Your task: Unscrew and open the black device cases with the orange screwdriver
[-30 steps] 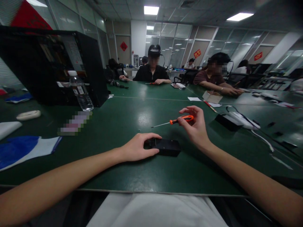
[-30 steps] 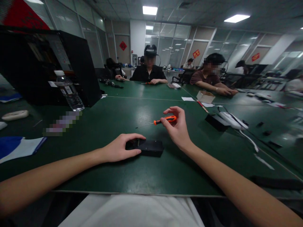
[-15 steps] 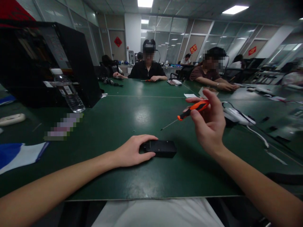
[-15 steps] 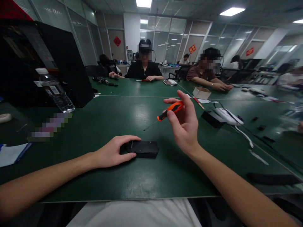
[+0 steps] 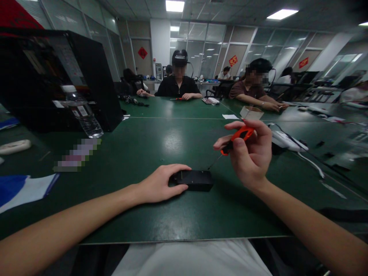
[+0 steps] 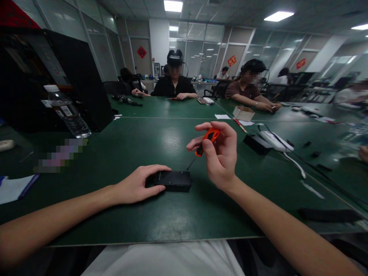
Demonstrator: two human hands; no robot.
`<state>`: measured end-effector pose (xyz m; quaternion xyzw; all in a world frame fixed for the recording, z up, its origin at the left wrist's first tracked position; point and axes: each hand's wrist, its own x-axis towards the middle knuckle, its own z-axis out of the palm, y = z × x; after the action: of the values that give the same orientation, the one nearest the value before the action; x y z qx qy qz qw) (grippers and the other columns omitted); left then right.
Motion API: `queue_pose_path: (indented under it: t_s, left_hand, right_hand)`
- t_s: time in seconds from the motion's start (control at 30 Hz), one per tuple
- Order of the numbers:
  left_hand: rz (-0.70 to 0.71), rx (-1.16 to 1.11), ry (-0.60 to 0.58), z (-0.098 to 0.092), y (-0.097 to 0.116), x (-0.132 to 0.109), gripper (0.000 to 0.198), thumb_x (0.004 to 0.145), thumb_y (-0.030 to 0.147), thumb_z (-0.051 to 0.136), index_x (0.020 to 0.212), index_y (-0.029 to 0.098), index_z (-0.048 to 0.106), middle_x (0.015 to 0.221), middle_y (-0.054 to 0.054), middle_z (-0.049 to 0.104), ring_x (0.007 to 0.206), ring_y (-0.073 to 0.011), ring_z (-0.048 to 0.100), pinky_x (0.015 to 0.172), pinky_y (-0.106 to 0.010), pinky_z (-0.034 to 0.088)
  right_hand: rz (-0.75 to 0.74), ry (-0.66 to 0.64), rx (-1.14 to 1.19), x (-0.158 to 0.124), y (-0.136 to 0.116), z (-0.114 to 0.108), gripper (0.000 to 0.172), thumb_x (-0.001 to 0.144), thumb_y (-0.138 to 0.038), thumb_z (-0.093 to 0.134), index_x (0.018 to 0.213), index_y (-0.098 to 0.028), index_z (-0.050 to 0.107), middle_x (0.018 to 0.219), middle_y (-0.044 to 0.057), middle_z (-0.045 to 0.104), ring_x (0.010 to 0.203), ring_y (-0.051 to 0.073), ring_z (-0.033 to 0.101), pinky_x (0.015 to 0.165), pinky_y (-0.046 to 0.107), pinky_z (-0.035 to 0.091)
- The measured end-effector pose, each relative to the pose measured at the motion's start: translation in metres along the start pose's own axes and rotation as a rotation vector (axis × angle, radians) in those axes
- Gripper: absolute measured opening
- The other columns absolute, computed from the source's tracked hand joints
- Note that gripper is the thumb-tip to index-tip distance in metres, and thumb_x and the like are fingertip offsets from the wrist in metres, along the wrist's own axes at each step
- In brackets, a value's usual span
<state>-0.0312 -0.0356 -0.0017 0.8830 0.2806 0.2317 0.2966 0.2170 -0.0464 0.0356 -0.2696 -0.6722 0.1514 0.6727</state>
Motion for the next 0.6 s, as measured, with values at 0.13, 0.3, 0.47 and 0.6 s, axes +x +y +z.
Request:
queue_pose_path:
  t_s: [0.13,0.3,0.47,0.6]
  left_hand:
    - [-0.009,0.007,0.005,0.0001,0.0002,0.0003,0.047,0.090,0.031,0.070,0.134,0.020,0.059,0.129,-0.009,0.069,0.111,-0.0234,0.067,0.098,-0.035,0.050]
    - [0.001,0.001,0.004,0.0002,-0.0008,0.0007,0.047,0.090,0.032,0.069,0.134,0.021,0.059,0.128,-0.009,0.069,0.110,-0.0237,0.068,0.098,-0.036,0.050]
    - [0.004,-0.010,0.001,0.0002,-0.0002,0.0009,0.047,0.089,0.031,0.070,0.134,0.019,0.059,0.129,-0.009,0.069,0.111,-0.0236,0.067,0.099,-0.036,0.050]
    - [0.006,-0.013,-0.004,-0.0004,-0.0011,0.0007,0.048,0.090,0.031,0.070,0.135,0.020,0.059,0.129,-0.009,0.069,0.112,-0.0236,0.067,0.099,-0.036,0.050]
  right_hand:
    - [0.010,0.000,0.067,-0.0048,0.0010,0.0039,0.026,0.101,-0.034,0.053,0.125,-0.040,0.044,0.122,0.004,0.056,0.082,0.018,0.072,0.075,0.042,0.065]
    - [0.016,-0.007,0.037,-0.0076,0.0051,0.0058,0.026,0.101,-0.034,0.051,0.126,-0.038,0.041,0.122,0.004,0.055,0.084,0.018,0.073,0.078,0.043,0.065]
    - [0.013,-0.032,0.071,-0.0082,0.0054,0.0051,0.026,0.101,-0.032,0.052,0.124,-0.038,0.043,0.120,0.003,0.056,0.084,0.018,0.073,0.080,0.044,0.065]
    - [0.031,-0.044,0.038,-0.0096,0.0062,0.0039,0.028,0.101,-0.037,0.052,0.127,-0.039,0.041,0.120,0.004,0.057,0.085,0.019,0.073,0.078,0.045,0.065]
